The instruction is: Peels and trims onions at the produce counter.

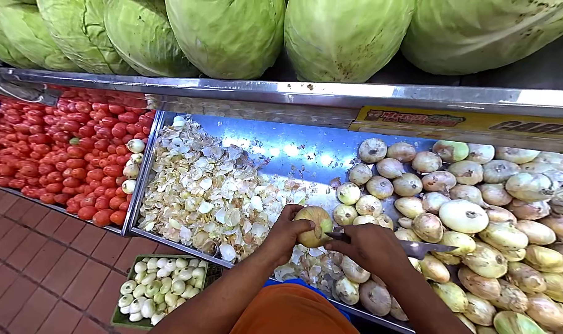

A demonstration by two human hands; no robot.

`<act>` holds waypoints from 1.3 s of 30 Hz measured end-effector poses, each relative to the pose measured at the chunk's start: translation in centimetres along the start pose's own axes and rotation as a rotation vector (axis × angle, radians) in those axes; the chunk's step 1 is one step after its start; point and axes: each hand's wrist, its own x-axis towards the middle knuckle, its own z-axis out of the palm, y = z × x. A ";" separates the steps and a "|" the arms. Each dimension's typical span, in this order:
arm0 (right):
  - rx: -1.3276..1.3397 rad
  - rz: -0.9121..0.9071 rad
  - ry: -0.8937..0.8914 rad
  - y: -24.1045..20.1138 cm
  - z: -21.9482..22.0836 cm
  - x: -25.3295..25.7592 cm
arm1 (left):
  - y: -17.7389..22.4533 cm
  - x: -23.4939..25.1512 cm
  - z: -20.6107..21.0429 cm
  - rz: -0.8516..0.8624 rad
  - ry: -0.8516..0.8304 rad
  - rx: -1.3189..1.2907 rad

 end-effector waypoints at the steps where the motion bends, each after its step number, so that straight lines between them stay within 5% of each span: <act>1: -0.015 0.015 -0.015 0.0 0.0 -0.1 | 0.0 -0.1 -0.1 0.000 -0.007 0.009; 9: 0.082 -0.097 -0.013 -0.7 1.3 0.7 | -0.9 -0.3 0.6 0.047 0.015 0.048; 18: 0.089 -0.241 0.393 -3.1 4.0 1.3 | -1.9 -0.3 1.2 0.113 0.154 -0.096; 22: 0.101 -0.209 0.325 -1.5 3.3 1.0 | -1.1 0.0 0.8 0.042 0.137 -0.116; 30: 0.157 0.018 -0.168 0.0 1.9 1.2 | -1.2 0.0 0.5 0.008 0.123 0.017; 39: 0.290 -0.008 -0.192 -1.5 2.4 1.4 | -2.6 0.0 1.3 0.042 0.150 -0.069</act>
